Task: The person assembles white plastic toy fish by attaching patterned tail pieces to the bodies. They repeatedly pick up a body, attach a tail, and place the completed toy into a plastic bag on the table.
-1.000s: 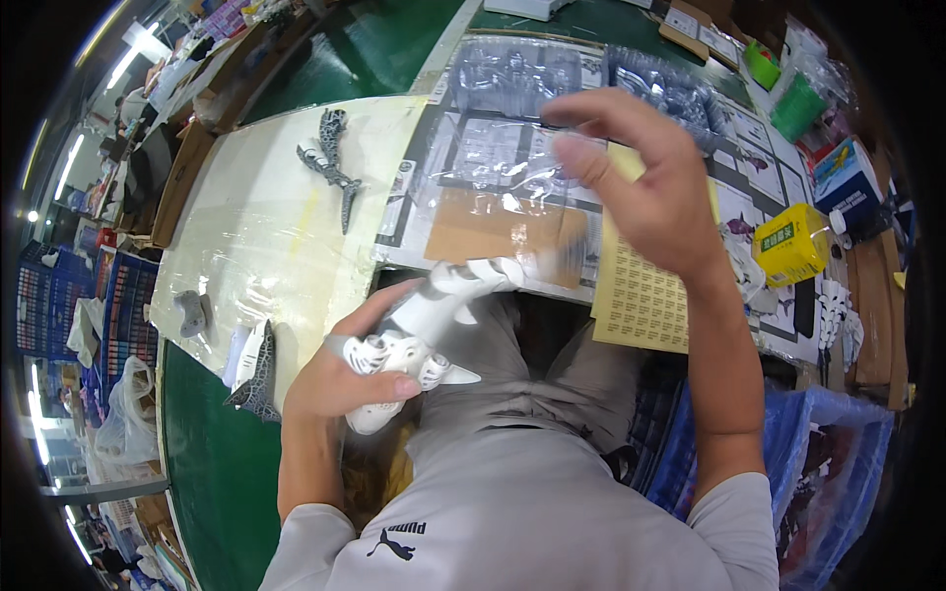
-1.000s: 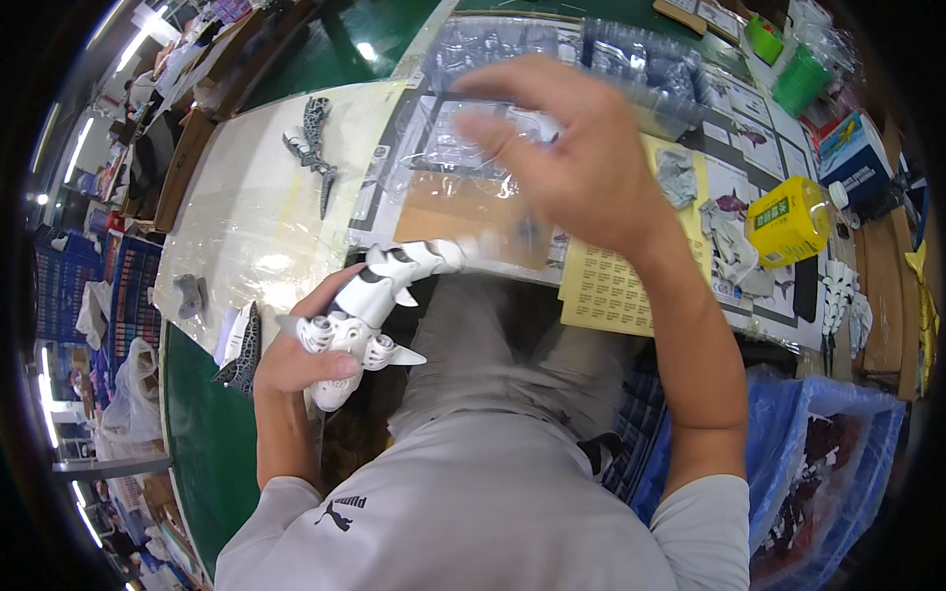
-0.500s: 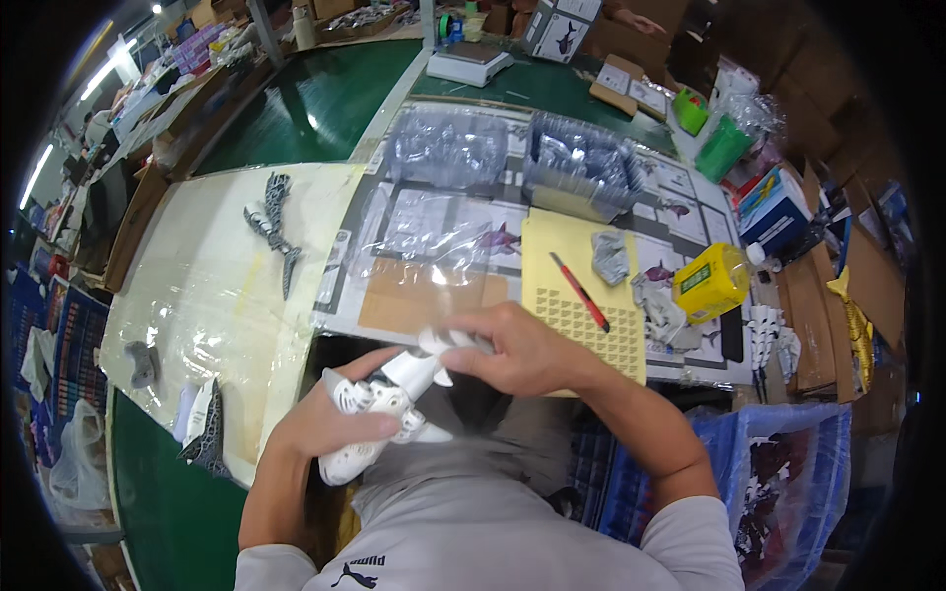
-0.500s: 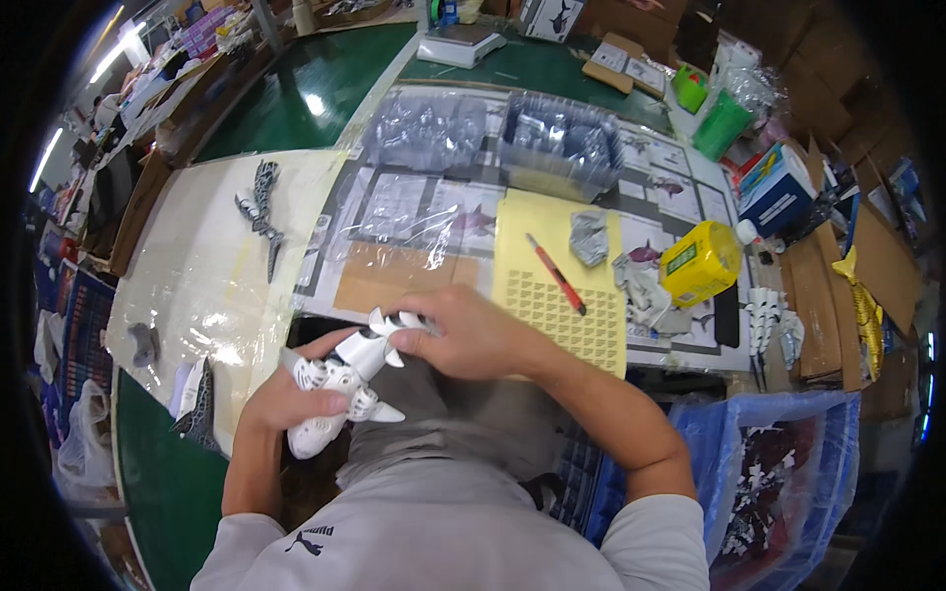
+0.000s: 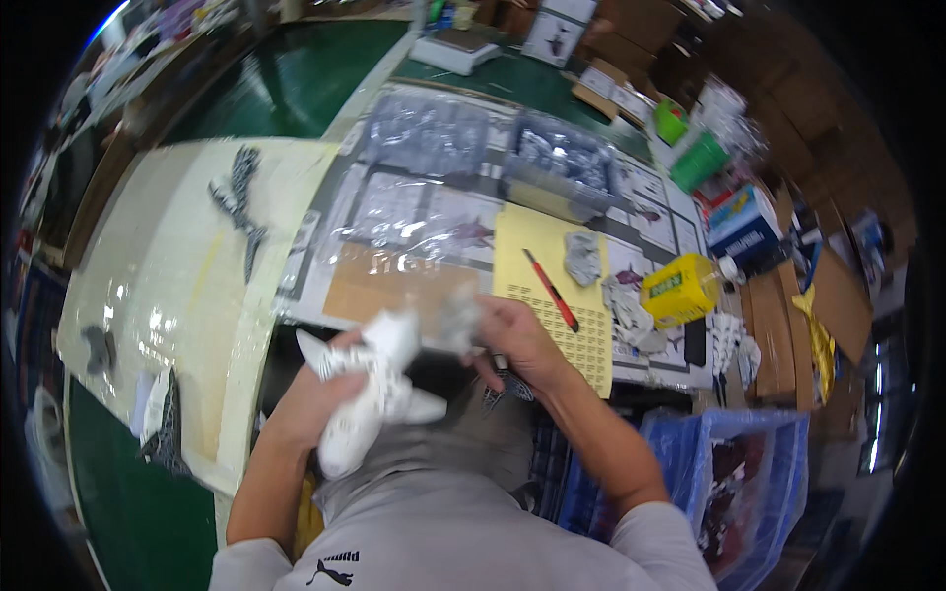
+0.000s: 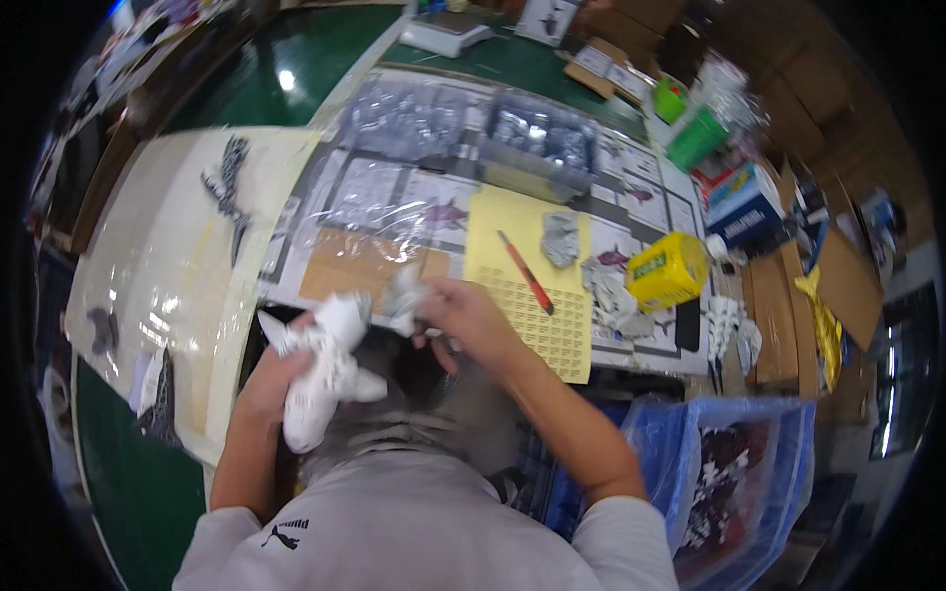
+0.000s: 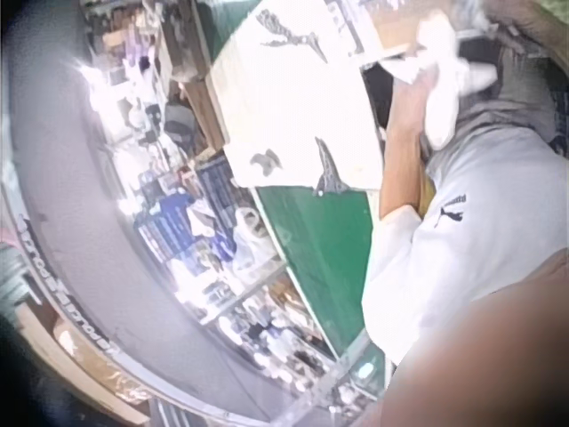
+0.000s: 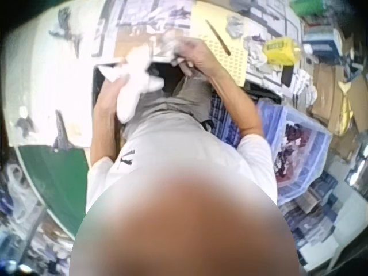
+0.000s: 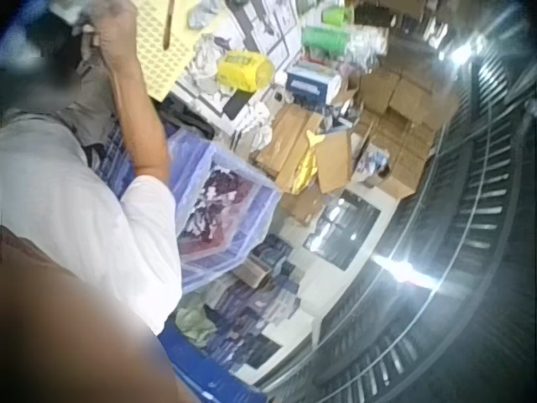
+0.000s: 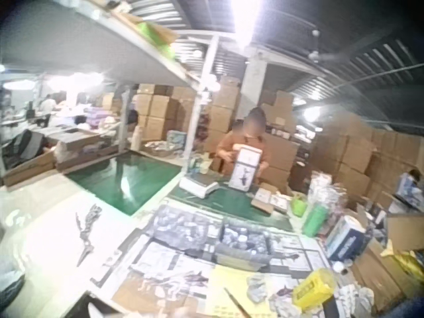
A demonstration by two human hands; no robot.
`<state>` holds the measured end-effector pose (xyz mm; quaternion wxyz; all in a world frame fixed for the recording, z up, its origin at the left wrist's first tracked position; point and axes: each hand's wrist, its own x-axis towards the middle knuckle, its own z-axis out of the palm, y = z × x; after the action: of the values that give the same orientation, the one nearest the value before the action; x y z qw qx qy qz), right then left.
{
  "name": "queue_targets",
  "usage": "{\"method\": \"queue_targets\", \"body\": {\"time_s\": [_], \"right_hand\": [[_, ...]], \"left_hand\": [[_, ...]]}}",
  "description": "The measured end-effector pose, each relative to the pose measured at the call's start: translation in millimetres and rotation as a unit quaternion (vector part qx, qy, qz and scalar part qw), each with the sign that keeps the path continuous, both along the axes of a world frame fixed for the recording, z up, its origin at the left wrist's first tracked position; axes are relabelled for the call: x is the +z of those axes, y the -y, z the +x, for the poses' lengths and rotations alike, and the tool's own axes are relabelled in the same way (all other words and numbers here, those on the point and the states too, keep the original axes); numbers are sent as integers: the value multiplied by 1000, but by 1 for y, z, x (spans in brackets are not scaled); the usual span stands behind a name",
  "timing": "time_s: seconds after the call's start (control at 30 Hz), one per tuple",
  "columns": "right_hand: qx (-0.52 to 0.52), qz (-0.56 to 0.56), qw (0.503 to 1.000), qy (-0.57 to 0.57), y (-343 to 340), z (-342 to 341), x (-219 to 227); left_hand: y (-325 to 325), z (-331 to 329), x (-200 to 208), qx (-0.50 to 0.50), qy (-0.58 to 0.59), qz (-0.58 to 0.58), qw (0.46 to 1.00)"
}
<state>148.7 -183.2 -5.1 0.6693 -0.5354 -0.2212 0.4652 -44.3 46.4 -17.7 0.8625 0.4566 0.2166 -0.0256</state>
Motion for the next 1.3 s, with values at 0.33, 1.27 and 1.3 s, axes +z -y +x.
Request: {"method": "queue_targets", "body": {"time_s": [0.33, 1.27, 1.3], "right_hand": [[-114, 105, 988, 7, -27, -23, 12], [30, -174, 762, 623, -81, 48, 90], [20, -192, 762, 618, -77, 52, 86]], "left_hand": [[3, 73, 5, 133, 225, 493, 830], [-58, 86, 40, 84, 291, 645, 702], [-63, 85, 36, 47, 238, 667, 705]]}}
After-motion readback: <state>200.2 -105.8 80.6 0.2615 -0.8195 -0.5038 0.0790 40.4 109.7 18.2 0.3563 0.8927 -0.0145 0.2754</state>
